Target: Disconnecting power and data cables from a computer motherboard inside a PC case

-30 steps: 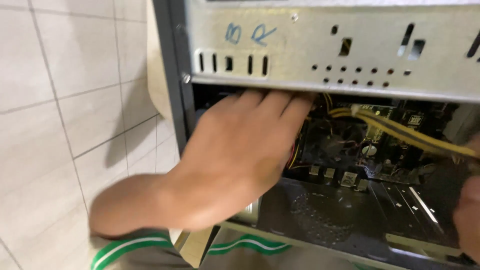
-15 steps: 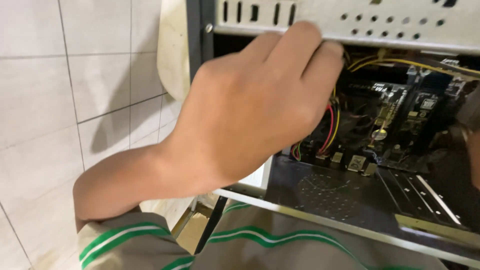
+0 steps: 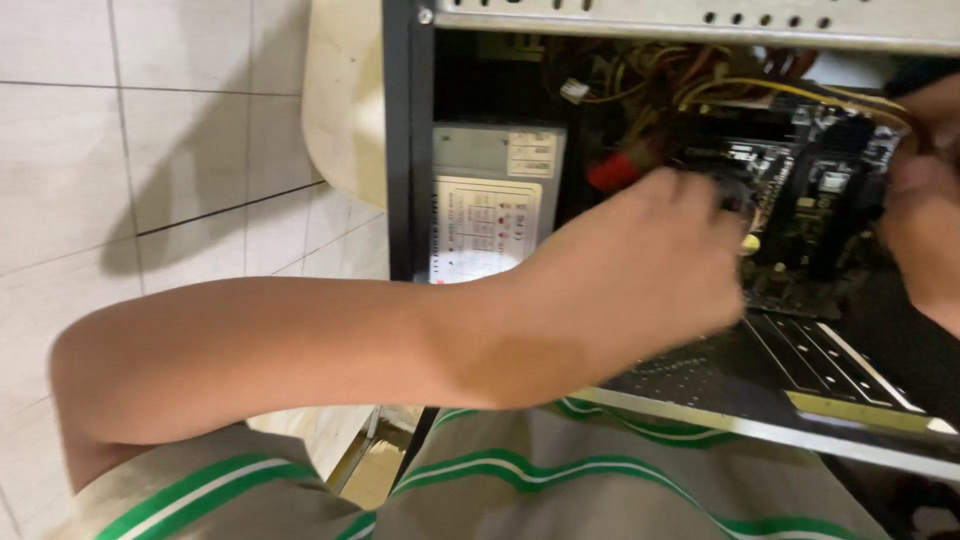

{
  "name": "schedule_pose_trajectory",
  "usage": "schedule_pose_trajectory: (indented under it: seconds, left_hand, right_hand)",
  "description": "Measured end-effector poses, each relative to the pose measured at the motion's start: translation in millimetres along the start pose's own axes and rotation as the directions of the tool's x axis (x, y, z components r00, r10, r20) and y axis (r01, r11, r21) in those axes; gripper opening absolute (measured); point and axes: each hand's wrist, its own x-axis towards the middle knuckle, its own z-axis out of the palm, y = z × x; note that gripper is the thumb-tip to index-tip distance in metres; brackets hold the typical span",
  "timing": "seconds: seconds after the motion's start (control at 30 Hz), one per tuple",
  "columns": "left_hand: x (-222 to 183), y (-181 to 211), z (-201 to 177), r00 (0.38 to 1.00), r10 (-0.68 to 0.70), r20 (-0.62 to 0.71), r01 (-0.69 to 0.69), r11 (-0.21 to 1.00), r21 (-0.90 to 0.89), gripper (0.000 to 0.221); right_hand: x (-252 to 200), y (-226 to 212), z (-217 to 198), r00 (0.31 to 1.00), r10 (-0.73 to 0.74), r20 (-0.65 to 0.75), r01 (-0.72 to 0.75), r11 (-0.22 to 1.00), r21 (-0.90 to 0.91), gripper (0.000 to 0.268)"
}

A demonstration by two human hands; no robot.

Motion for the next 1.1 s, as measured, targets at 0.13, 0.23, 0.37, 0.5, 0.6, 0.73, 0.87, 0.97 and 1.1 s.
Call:
schedule_pose_trajectory:
  seconds: [0.13,0.23,0.37,0.5,0.6,0.73,0.87,0.97,1.1]
  left_hand:
    - [5,-4,17,0.99,-0.093,-0.105,0.112,0.973,0.201,0.022]
    - [3,-12,4,0.995,-0.094,0.02,0.08,0.929,0.362,0.038]
    - [-1,-16,-20,0.943,-0.057,0.327,-0.072,0.926,0.369,0.034]
    - [1,-16,-38,0.856,-0.048,0.515,-0.164,0.919,0.358,0.017]
    - [-3,-13,-58,0.861,-0.054,0.505,-0.158,0.917,0.367,0.019]
    - [0,-17,-36,0.939,-0.095,0.332,-0.086,0.866,0.493,0.028]
    - [-3,-27,-20,0.977,-0.083,0.196,-0.005,0.913,0.409,0.036]
    - [-12,-34,-26,0.997,0.003,-0.074,0.024,0.932,0.362,0.024]
    - [-27,-63,-48,0.936,-0.013,-0.353,-0.084,0.963,-0.258,0.011]
  right_hand:
    - [-4,-2,-10,0.985,-0.174,0.014,0.17,0.942,-0.29,0.048]
    - [-5,3,-8,0.981,-0.192,-0.04,0.182,0.967,-0.18,0.048]
    - [-3,-6,-9,0.973,-0.227,-0.046,0.218,0.965,-0.142,0.037]
    - [8,-87,-24,0.996,0.05,0.076,-0.048,0.999,-0.021,0.041]
    - [9,-125,-35,0.974,0.055,0.221,-0.072,0.995,0.071,0.037]
    - [19,-116,-47,0.939,0.079,0.335,-0.129,0.983,0.13,0.033]
    - [26,-113,-54,0.9,0.138,0.414,-0.21,0.969,0.133,0.036]
    - [32,-83,-58,0.865,0.133,0.484,-0.244,0.954,0.174,0.037]
    - [34,-75,-55,0.79,0.27,0.551,-0.357,0.932,0.055,0.035]
